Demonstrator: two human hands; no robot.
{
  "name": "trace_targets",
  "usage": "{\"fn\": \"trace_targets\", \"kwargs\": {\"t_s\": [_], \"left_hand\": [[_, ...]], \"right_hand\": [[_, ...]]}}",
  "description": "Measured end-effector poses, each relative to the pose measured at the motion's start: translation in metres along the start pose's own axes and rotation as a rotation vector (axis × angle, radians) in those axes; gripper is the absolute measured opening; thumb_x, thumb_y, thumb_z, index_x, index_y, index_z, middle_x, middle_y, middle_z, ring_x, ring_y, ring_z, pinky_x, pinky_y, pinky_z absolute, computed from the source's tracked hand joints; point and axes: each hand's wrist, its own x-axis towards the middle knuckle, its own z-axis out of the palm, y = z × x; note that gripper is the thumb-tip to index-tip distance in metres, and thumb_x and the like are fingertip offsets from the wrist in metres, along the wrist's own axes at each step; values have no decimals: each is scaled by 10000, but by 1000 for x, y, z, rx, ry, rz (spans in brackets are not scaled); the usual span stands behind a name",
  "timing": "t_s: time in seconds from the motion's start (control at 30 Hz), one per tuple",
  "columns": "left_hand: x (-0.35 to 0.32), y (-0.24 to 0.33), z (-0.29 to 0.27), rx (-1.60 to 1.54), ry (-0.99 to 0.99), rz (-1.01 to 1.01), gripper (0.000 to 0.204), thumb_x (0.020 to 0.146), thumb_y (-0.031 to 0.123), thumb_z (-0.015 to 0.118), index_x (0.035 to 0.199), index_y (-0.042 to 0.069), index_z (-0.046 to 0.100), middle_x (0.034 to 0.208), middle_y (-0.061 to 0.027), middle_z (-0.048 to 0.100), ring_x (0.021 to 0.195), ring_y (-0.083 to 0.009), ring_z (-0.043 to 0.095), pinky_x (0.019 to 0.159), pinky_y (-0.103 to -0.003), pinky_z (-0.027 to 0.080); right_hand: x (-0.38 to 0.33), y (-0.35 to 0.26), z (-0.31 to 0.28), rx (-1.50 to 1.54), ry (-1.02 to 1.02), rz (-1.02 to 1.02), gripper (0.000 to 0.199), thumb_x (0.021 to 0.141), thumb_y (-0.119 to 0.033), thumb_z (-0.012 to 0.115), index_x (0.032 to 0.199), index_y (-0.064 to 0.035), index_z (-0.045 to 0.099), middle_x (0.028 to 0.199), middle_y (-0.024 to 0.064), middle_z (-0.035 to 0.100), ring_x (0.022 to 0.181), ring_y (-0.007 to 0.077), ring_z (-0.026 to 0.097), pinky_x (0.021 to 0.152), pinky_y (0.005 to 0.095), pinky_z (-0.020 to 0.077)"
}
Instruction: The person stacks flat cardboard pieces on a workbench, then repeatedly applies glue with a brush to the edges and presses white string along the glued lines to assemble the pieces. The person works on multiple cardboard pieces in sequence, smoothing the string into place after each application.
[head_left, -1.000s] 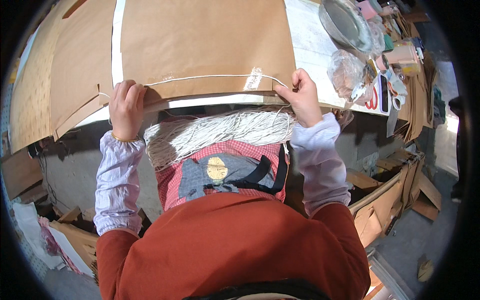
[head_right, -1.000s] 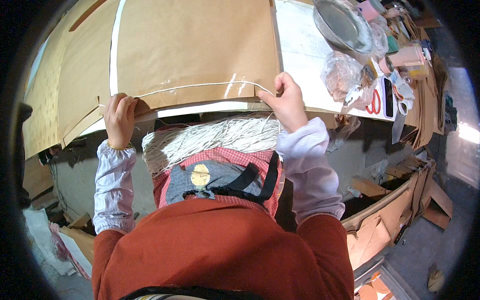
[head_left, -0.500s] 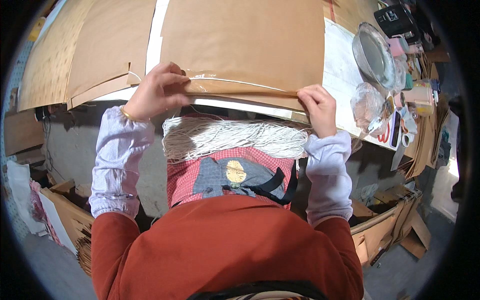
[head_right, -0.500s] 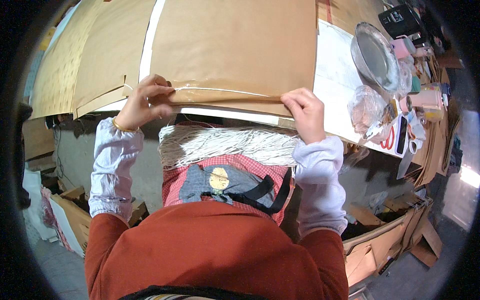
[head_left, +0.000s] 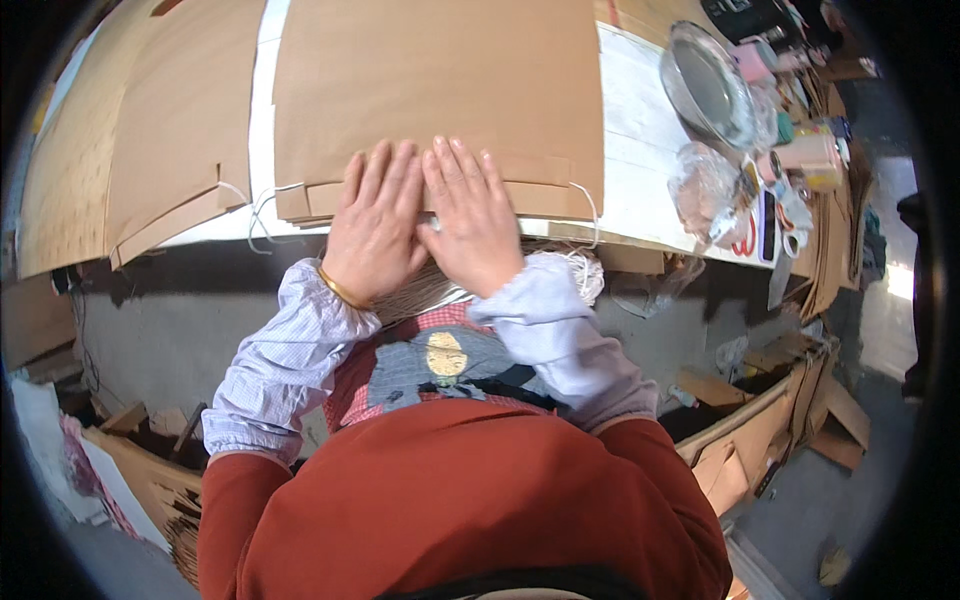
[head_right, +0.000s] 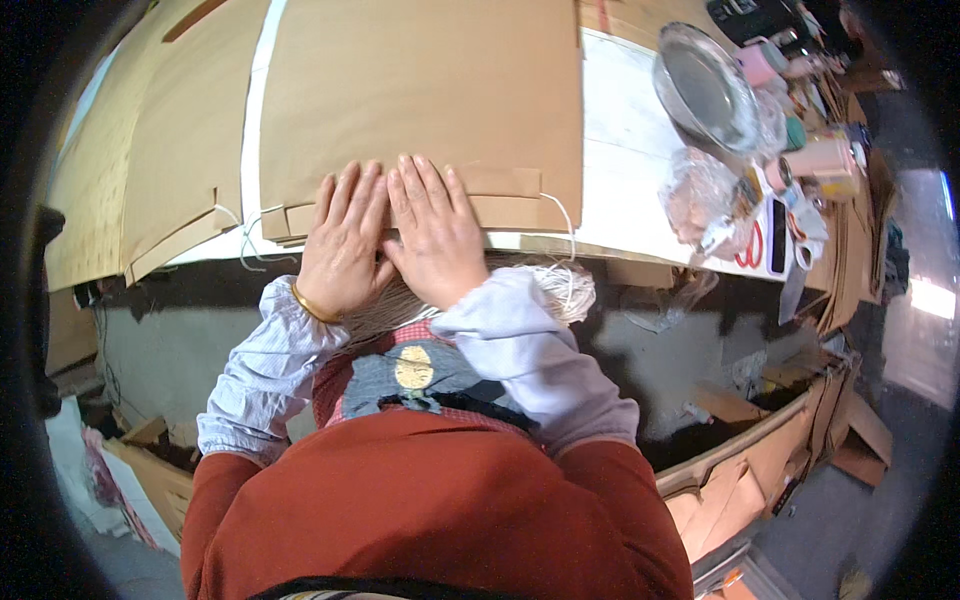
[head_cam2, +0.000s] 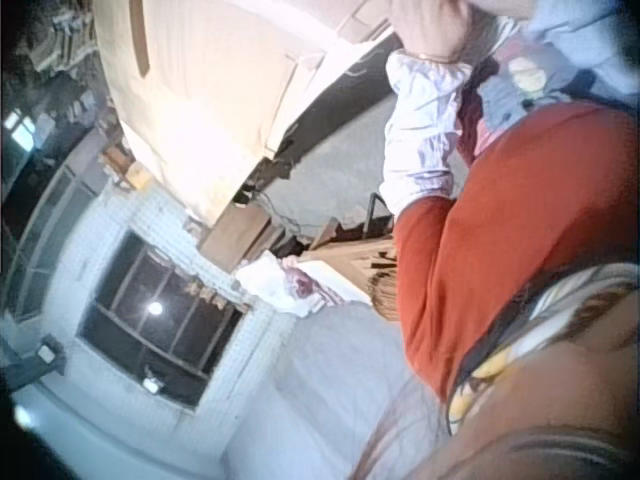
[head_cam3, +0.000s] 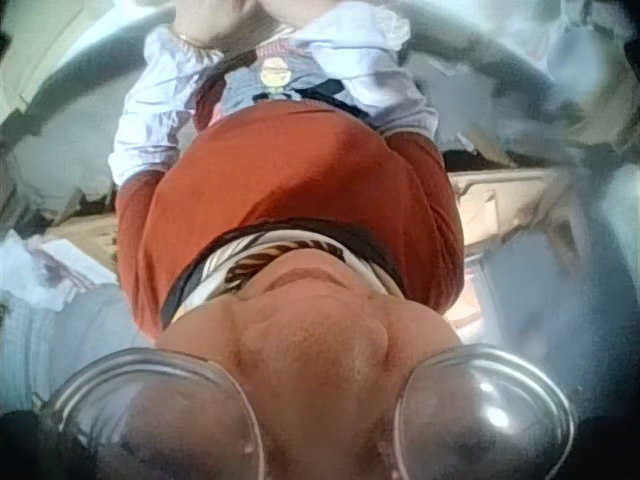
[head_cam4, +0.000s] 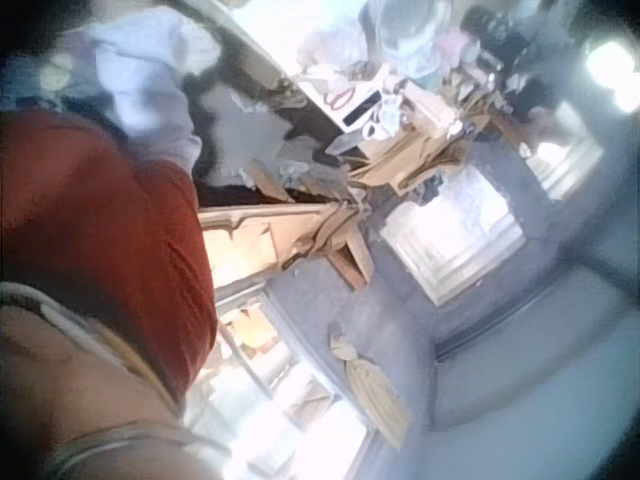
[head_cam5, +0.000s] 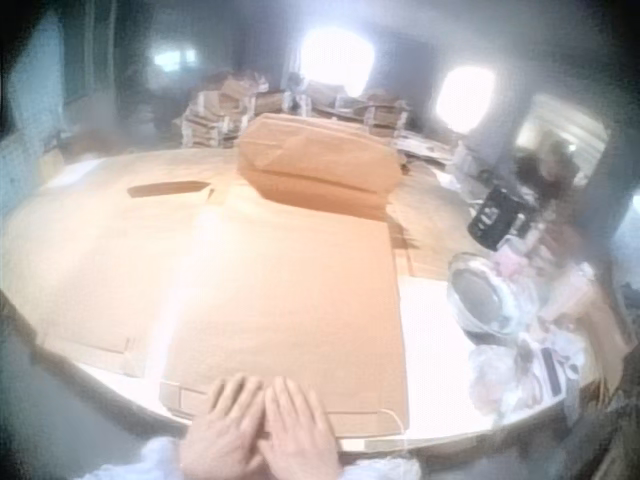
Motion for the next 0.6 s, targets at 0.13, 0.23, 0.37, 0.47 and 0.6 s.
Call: {"fn": "trace_targets", "kwargs": {"t_s": [0.13, 0.23, 0.37, 0.47, 0.6], "left_hand": [[-10, -24, 4, 162, -83, -258, 959, 808, 534, 649, 1418, -118, 299, 1494, -312, 275, 1419, -440, 213, 1169, -487, 165], [-24, -57, 14, -22, 59, -308, 843, 865, 424, 639, 1403, -129, 299, 1485, -337, 263, 1400, -469, 230, 1159, -496, 179], [-30, -71, 28, -136, 269, -336, 570, 905, 185, 611, 1360, -82, 394, 1447, -313, 331, 1359, -453, 302, 1124, -466, 266], [-28, -70, 29, -172, 311, -348, 536, 908, 174, 609, 1345, -73, 421, 1450, -305, 334, 1361, -442, 308, 1121, -462, 273], [-27, -69, 26, -196, 299, -357, 538, 907, 178, 611, 1346, -69, 422, 1448, -303, 340, 1359, -441, 312, 1117, -462, 279]], "right_hand": [[-34, 34, -2, -147, 122, 309, 831, 827, -400, 701, 1421, 54, 340, 1494, 255, 307, 1390, 372, 309, 1130, 474, 256], [-57, 68, -10, -30, 267, 530, 745, 806, -318, 740, 1352, 66, 409, 1349, 263, 428, 1274, 389, 410, 1061, 473, 337], [-56, 79, -22, 39, 292, 654, 524, 797, -209, 747, 1192, 53, 524, 1108, 217, 524, 1064, 374, 510, 929, 455, 422], [-49, 75, -29, 40, 281, 732, 460, 787, -231, 755, 1107, 34, 558, 1077, 193, 542, 1018, 370, 527, 885, 428, 443], [-51, 83, -25, 10, 231, 790, 430, 776, -226, 758, 1065, 26, 561, 1060, 195, 555, 990, 369, 543, 842, 426, 460]]}}
